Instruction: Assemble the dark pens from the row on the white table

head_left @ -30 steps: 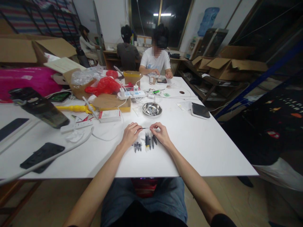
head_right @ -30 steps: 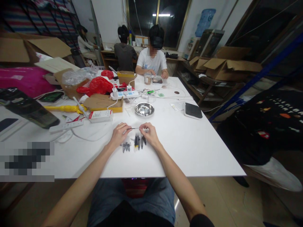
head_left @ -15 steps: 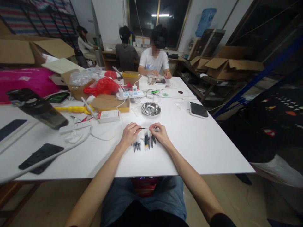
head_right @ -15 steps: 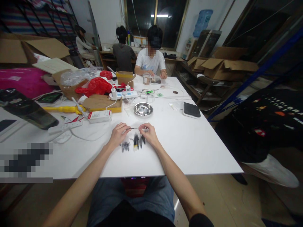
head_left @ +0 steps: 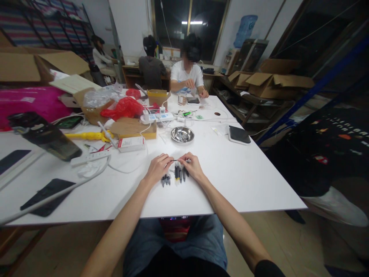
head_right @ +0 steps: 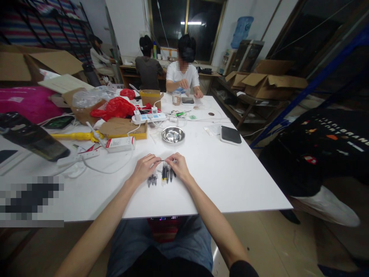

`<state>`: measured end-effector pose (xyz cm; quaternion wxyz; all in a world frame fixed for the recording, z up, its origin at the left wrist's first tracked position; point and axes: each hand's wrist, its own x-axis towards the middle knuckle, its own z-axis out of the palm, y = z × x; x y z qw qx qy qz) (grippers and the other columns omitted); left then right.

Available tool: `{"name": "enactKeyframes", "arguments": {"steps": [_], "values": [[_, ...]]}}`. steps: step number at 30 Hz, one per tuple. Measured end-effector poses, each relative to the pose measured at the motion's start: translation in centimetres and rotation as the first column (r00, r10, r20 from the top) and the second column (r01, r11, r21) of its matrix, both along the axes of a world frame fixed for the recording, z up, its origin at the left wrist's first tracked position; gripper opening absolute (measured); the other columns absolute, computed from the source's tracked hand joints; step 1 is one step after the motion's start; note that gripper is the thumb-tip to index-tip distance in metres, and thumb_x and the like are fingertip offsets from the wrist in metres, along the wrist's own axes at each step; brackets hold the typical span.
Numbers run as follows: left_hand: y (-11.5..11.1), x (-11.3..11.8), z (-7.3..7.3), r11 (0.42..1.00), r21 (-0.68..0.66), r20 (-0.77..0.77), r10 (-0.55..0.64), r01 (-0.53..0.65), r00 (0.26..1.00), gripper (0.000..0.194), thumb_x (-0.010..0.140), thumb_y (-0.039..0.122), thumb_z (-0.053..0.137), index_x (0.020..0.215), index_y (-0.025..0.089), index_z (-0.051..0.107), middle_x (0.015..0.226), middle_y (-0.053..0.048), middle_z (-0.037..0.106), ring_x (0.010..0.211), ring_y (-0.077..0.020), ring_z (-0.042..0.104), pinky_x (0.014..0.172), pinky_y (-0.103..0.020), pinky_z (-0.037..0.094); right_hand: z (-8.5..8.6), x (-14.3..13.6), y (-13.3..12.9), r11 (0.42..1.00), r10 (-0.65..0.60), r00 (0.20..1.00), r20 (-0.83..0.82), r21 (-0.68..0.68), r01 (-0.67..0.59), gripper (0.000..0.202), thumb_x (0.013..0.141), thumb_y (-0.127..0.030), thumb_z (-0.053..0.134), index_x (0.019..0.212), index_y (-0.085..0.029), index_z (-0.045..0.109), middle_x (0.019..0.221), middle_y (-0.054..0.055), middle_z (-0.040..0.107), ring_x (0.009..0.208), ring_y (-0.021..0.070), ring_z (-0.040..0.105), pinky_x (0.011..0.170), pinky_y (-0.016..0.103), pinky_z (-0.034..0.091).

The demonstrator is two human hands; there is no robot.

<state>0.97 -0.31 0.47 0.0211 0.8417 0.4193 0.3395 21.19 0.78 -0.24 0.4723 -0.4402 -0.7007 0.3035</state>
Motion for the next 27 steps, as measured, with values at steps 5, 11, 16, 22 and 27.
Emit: {"name": "enactKeyframes", "arguments": {"steps": [5,11,16,22,27], "values": [[-0.8,0.6,0.3,0.999,0.008,-0.097,0.048,-0.048,0.994,0.029,0.102,0.038,0.044,0.105,0.023,0.070,0.087,-0.001,0.069,0.076,-0.0126,0.064,0.060,-0.024,0.040,0.0,-0.7,-0.1,0.999,0.029,0.999,0.024,0.018,-0.029,0.030,0.092,-0.038,0.064,0.070,-0.018,0.069,0.067,0.001,0.063,0.068,0.0164,0.055,0.070,0.028,0.042],[-0.8,0.9,0.1,0.999,0.004,-0.042,0.038,-0.038,0.998,0.033,0.104,0.038,0.041,0.104,0.023,0.070,0.085,-0.001,0.069,0.076,-0.0119,0.065,0.063,-0.023,0.041,0.6,-0.9,-0.5,0.997,0.061,0.998,0.035,0.048,-0.063,0.041,0.095,-0.043,0.058,0.063,-0.019,0.064,0.062,0.001,0.058,0.066,0.0168,0.053,0.067,0.028,0.040],[-1.0,1.1,0.1,1.000,-0.004,-0.024,0.004,-0.004,1.000,0.033,0.104,0.035,0.039,0.102,0.022,0.069,0.085,-0.001,0.068,0.076,-0.0119,0.064,0.064,-0.023,0.042,1.3,-0.2,-0.9,0.996,0.050,0.997,0.055,0.068,-0.054,0.039,0.096,-0.044,0.055,0.068,-0.020,0.068,0.064,0.002,0.061,0.069,0.0180,0.054,0.071,0.030,0.042],[-0.7,-0.1,0.5,0.998,-0.049,0.054,0.039,-0.036,0.998,0.031,0.104,0.036,0.041,0.105,0.023,0.068,0.089,-0.001,0.067,0.079,-0.0113,0.064,0.070,-0.022,0.044,0.6,3.5,-2.4,0.960,-0.278,0.959,0.050,0.008,0.278,0.026,0.092,-0.040,0.057,0.096,-0.018,0.071,0.081,0.004,0.066,0.073,0.0184,0.054,0.072,0.031,0.043],[-0.3,-0.6,0.6,0.994,-0.091,0.041,0.058,-0.054,0.997,0.031,0.103,0.037,0.040,0.103,0.023,0.068,0.090,-0.002,0.067,0.079,-0.0116,0.063,0.071,-0.022,0.044,-0.7,6.2,-3.9,0.980,-0.180,0.953,0.244,-0.043,0.196,0.020,0.084,-0.033,0.065,0.096,-0.018,0.068,0.079,0.003,0.062,0.073,0.0184,0.055,0.073,0.031,0.043]]}}
